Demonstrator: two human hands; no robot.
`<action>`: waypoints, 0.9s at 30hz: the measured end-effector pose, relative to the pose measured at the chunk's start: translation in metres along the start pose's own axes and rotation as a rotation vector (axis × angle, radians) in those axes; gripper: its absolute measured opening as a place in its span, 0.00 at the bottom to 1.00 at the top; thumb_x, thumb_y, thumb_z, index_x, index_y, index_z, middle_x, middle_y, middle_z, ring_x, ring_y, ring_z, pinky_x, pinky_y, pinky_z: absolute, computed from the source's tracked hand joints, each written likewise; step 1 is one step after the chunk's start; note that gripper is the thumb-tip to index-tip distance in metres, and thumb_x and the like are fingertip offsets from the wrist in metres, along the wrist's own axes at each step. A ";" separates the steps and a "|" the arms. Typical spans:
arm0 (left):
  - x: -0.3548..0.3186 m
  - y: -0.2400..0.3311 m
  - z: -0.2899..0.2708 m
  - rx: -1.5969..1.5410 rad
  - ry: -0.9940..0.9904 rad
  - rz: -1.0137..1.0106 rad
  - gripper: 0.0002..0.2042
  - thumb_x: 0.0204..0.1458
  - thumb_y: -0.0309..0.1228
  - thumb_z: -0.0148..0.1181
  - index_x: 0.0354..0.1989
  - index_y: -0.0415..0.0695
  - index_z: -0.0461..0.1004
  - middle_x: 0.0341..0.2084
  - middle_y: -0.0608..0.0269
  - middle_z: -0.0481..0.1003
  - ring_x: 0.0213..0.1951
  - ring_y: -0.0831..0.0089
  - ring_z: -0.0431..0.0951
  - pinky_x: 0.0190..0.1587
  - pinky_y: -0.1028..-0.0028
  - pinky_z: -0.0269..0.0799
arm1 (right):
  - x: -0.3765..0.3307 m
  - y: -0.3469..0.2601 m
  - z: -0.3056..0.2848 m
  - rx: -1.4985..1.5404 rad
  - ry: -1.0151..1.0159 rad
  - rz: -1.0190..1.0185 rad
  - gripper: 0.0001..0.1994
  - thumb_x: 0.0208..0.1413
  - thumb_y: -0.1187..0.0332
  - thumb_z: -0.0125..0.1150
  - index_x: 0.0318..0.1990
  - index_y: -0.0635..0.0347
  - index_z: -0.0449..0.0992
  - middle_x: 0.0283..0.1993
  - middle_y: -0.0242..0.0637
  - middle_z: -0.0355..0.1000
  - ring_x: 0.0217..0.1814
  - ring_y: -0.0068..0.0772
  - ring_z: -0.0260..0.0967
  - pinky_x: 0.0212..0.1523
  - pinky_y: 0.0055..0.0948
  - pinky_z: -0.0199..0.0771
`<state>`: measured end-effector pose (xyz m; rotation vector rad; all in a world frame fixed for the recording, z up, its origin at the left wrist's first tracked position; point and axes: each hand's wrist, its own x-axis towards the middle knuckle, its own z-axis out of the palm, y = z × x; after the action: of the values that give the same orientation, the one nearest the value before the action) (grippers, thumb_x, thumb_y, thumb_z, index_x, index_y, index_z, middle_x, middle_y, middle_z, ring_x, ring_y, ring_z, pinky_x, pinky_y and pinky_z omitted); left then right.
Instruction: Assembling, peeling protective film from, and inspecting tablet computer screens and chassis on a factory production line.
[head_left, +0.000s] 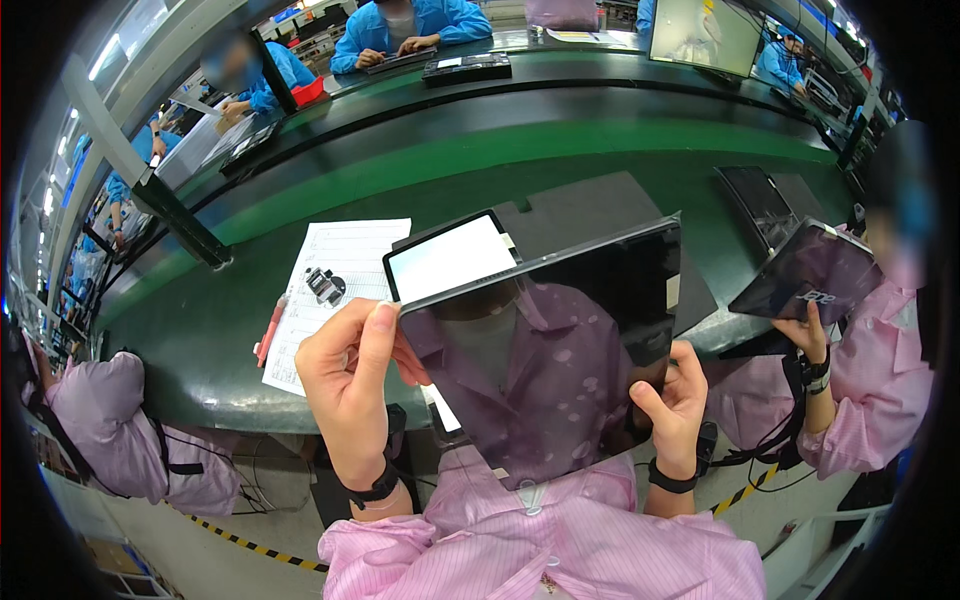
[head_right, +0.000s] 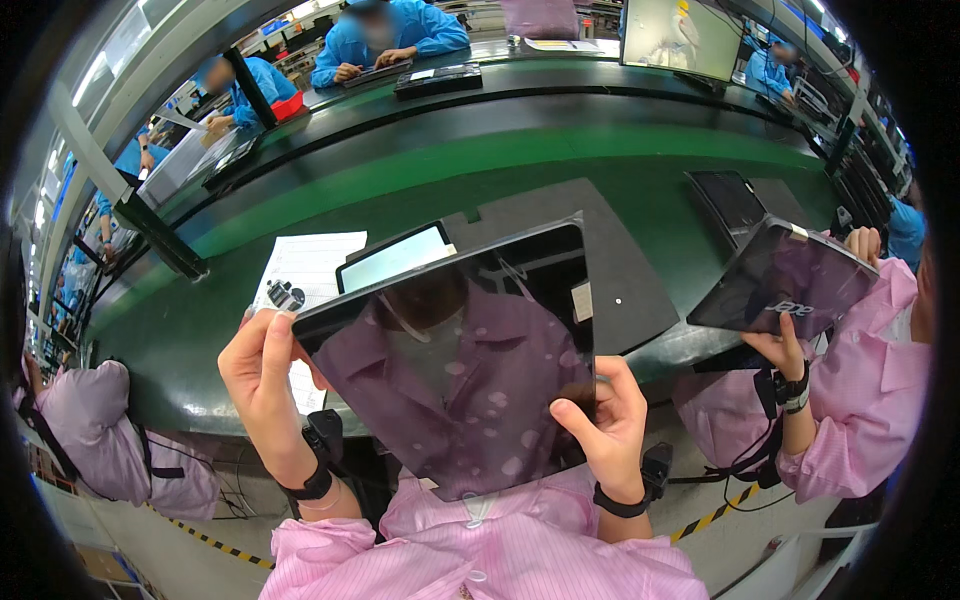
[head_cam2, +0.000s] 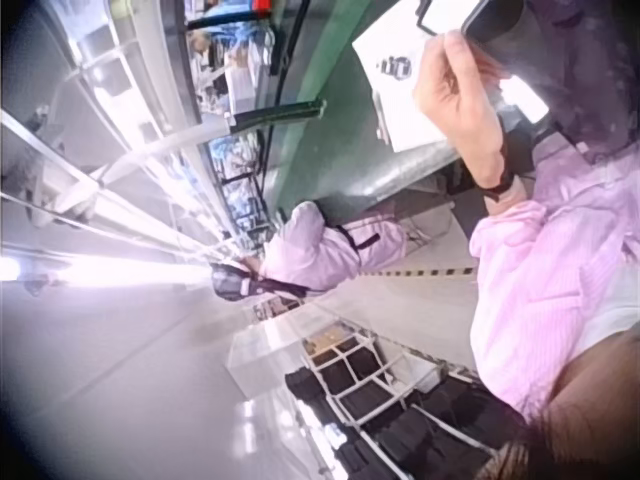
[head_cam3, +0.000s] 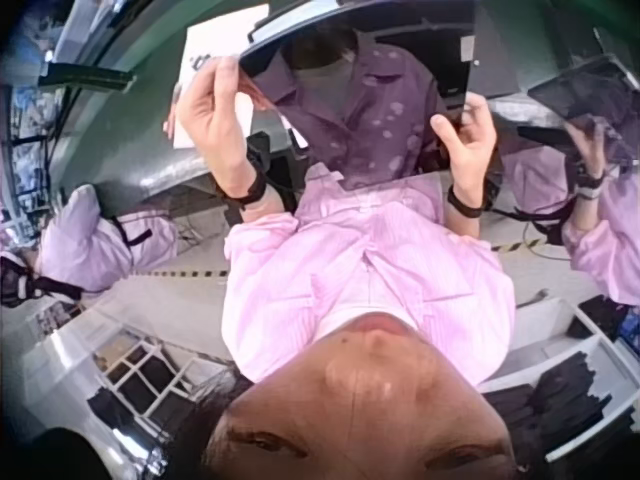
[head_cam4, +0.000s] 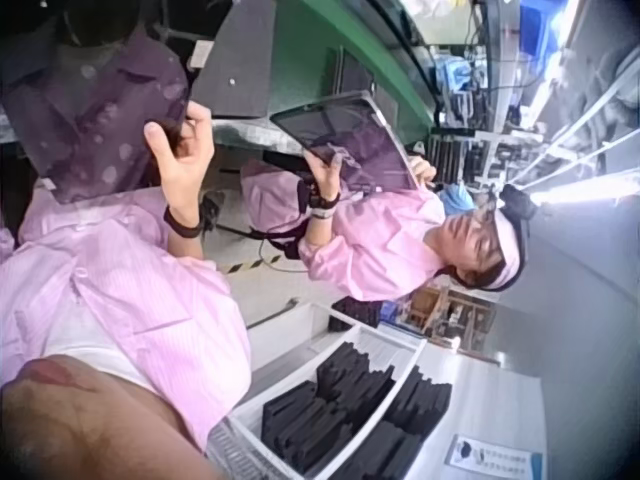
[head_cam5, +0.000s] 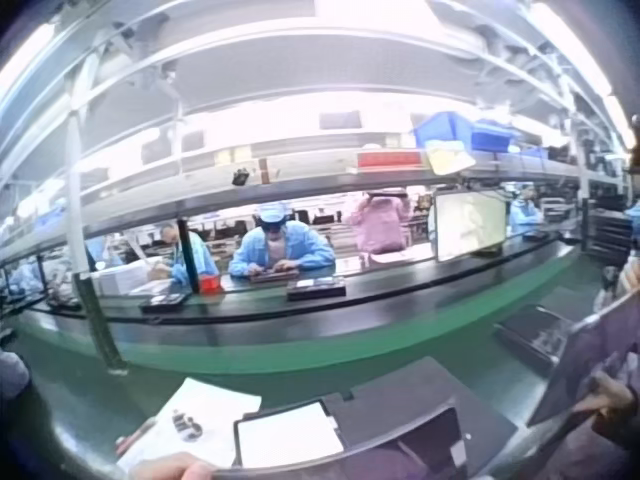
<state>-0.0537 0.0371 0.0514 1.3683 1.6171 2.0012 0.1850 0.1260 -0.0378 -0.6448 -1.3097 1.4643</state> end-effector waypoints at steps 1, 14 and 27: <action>0.000 -0.001 0.000 -0.022 0.002 -0.022 0.10 0.57 0.25 0.50 0.26 0.31 0.71 0.13 0.63 0.69 0.14 0.77 0.70 0.17 0.81 0.63 | 0.000 0.000 -0.001 0.002 -0.015 0.007 0.18 0.47 0.82 0.61 0.46 0.65 0.64 0.32 0.34 0.73 0.32 0.16 0.68 0.35 0.15 0.66; -0.014 0.023 0.017 -0.071 -0.150 0.018 0.09 0.53 0.23 0.50 0.25 0.30 0.73 0.16 0.58 0.73 0.18 0.74 0.75 0.19 0.80 0.65 | 0.004 0.009 -0.005 0.114 -0.003 0.004 0.06 0.56 0.72 0.49 0.39 0.62 0.63 0.34 0.36 0.72 0.34 0.19 0.67 0.38 0.17 0.63; -0.075 0.006 0.095 -0.935 -0.524 -0.394 0.14 0.61 0.28 0.39 0.30 0.32 0.69 0.22 0.52 0.74 0.22 0.68 0.76 0.28 0.73 0.74 | 0.000 0.051 -0.022 0.098 0.294 0.062 0.20 0.64 0.52 0.38 0.31 0.58 0.70 0.27 0.26 0.67 0.27 0.17 0.62 0.29 0.19 0.62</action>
<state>0.0607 0.0461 0.0143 0.9614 0.5192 1.6016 0.1876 0.1409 -0.0915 -0.8088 -0.9929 1.4124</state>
